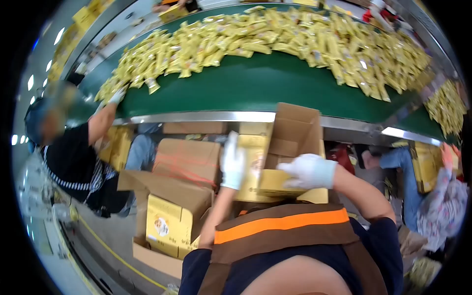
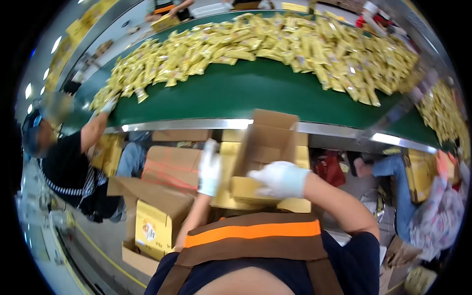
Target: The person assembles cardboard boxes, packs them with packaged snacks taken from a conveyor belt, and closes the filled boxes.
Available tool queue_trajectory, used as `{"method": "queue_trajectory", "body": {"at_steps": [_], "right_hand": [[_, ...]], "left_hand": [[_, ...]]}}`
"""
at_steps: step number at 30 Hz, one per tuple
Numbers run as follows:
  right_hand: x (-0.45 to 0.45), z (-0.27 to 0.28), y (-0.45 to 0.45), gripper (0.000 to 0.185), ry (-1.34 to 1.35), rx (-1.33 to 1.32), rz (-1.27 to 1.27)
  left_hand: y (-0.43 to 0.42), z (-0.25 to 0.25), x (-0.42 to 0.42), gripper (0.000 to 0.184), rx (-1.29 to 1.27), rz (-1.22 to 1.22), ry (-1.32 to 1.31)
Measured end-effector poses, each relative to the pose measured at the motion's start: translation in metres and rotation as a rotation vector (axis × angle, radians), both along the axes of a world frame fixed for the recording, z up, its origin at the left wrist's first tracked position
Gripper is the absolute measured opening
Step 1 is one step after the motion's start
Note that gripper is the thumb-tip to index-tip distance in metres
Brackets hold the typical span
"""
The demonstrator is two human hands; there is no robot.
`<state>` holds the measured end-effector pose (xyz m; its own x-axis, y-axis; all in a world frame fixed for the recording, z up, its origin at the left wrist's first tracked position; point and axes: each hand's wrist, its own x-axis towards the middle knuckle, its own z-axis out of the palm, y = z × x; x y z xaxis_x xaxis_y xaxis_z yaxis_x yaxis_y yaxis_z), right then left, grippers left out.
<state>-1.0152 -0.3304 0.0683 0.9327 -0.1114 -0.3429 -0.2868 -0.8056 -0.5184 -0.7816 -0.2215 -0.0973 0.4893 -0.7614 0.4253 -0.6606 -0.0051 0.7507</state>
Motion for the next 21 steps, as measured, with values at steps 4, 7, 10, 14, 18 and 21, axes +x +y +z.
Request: {"method": "queue_trajectory", "body": {"at_steps": [4, 7, 10, 14, 18, 21], "right_hand": [[0.038, 0.003, 0.011, 0.034, 0.022, 0.032, 0.043], [0.019, 0.001, 0.003, 0.043, -0.153, 0.257, -0.131], [-0.045, -0.075, 0.008, 0.055, -0.308, -0.299, -0.501], [-0.054, -0.128, 0.017, 0.069, -0.461, -0.083, -0.710], [-0.059, -0.121, -0.001, 0.075, -0.363, -0.009, -0.633], [-0.059, -0.110, -0.104, 0.059, -0.599, -0.203, -0.760]], "left_hand": [[-0.054, 0.156, -0.024, 0.048, -0.003, -0.341, -0.300], [-0.063, 0.134, -0.041, 0.057, 0.658, -0.517, -0.769], [-0.036, 0.105, -0.013, 0.076, 0.802, -0.539, -0.508], [-0.024, 0.024, -0.001, 0.089, 0.473, -0.746, 0.288], [-0.025, 0.030, -0.006, 0.091, 0.613, -0.665, 0.472], [-0.068, 0.095, 0.033, 0.062, 0.645, -0.518, -0.306]]}}
